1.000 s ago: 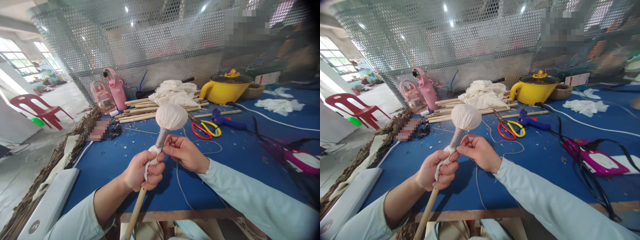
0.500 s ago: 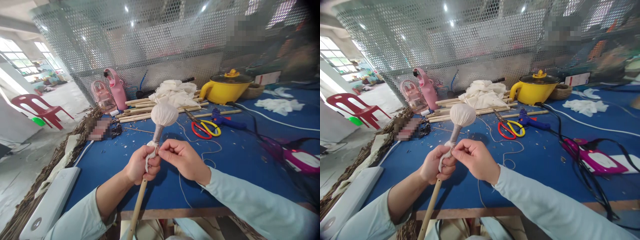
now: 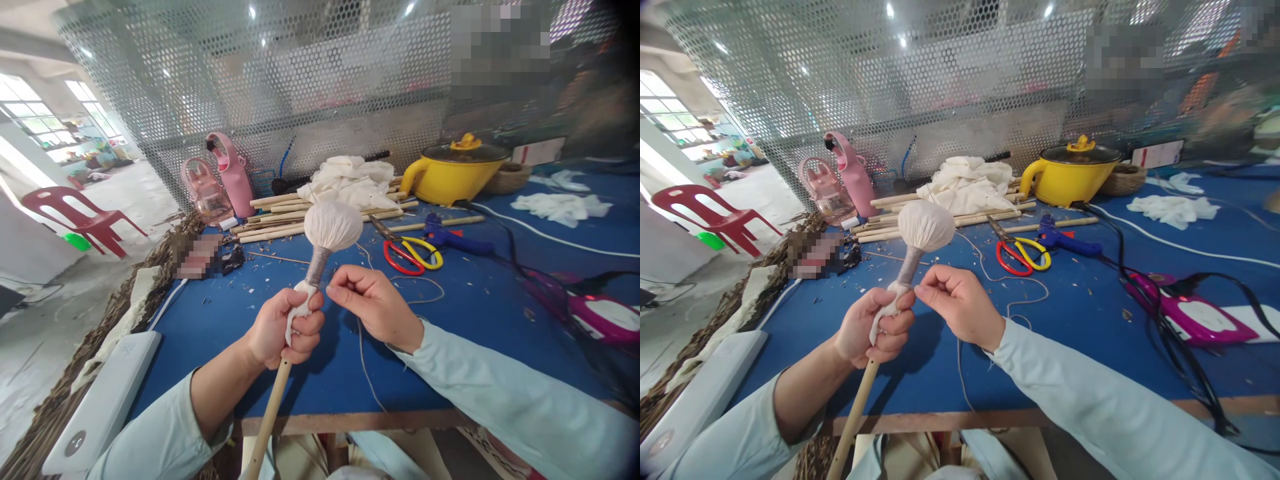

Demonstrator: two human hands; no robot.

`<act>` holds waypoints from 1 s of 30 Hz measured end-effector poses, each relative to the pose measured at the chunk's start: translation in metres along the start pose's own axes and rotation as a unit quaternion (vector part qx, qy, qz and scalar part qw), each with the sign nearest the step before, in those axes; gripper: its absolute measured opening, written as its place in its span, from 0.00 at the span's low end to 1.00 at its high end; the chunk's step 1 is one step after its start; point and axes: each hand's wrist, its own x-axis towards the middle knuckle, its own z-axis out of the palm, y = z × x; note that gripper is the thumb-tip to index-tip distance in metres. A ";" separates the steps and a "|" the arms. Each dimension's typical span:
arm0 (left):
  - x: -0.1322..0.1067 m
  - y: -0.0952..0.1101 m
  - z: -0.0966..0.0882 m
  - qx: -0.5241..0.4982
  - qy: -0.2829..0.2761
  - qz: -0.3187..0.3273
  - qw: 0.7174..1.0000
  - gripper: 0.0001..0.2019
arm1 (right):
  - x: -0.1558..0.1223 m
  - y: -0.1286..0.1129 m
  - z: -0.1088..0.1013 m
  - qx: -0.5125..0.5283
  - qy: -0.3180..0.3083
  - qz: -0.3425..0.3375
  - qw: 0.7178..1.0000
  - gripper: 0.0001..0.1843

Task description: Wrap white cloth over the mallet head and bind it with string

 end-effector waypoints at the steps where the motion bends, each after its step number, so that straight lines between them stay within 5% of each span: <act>1: 0.000 0.000 0.000 -0.003 -0.001 -0.001 1.000 0.07 | 0.001 0.001 0.000 0.001 -0.001 0.002 1.000 0.12; 15: -0.002 -0.001 0.001 -0.111 -0.052 -0.074 0.990 0.08 | 0.009 0.013 -0.002 0.068 -0.026 0.036 0.997 0.14; 22: -0.003 -0.008 -0.002 -0.118 -0.030 -0.072 0.990 0.11 | 0.014 0.026 -0.002 0.188 -0.147 0.131 0.962 0.19; 28: 0.004 -0.009 -0.010 -0.052 -0.056 -0.068 0.995 0.11 | 0.011 0.025 0.002 0.259 -0.110 0.161 0.946 0.19; 30: 0.012 -0.011 -0.016 0.009 -0.016 -0.059 0.998 0.12 | 0.012 0.026 0.000 0.249 -0.084 0.165 0.951 0.18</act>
